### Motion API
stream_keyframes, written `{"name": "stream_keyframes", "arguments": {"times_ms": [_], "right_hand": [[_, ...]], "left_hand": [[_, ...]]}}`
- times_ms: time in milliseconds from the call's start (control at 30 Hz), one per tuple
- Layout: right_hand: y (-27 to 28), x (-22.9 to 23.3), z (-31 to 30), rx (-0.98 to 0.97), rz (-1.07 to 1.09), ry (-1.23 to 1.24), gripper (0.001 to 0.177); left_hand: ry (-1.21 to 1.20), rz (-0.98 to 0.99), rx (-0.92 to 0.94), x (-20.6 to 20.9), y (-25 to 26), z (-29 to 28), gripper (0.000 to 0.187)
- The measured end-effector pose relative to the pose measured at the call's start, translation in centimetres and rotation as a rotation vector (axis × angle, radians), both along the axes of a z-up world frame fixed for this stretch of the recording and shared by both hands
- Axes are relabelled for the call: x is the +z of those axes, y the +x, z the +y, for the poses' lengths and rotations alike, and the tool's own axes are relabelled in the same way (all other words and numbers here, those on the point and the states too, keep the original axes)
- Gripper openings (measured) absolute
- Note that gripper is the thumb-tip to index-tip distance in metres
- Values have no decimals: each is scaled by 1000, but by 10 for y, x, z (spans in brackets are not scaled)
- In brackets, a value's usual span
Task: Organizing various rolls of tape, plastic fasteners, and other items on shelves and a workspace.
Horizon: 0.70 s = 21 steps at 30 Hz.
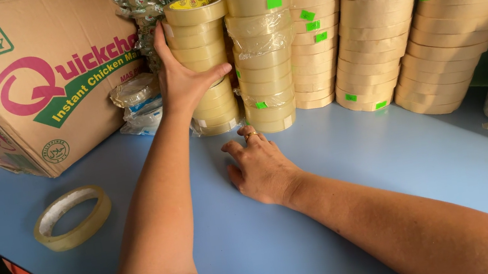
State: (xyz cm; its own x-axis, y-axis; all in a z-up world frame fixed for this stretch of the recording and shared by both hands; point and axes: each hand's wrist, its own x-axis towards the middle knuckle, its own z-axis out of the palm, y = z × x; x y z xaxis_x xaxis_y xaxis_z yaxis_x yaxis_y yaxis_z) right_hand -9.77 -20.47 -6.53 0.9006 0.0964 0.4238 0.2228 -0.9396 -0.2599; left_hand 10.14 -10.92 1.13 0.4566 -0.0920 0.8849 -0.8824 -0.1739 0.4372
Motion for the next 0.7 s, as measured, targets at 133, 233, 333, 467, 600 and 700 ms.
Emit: {"name": "stream_keyframes", "arguments": {"times_ms": [133, 233, 333, 467, 600, 700], "right_hand": [[-2, 2, 3, 3, 37, 13, 48], [-1, 3, 3, -10, 42, 18, 48], [-1, 4, 2, -9, 50, 15, 48], [-1, 3, 2, -2, 54, -5, 48], [0, 2, 2, -2, 41, 15, 49], [0, 1, 2, -1, 46, 8, 50]], "left_hand": [[16, 171, 80, 3, -2, 7, 128], [1, 147, 152, -2, 10, 3, 124], [-87, 128, 145, -8, 10, -6, 120], [-192, 158, 234, -14, 7, -19, 119], [-194, 135, 324, -14, 4, -27, 117], [-234, 102, 351, -12, -9, -33, 115]]}}
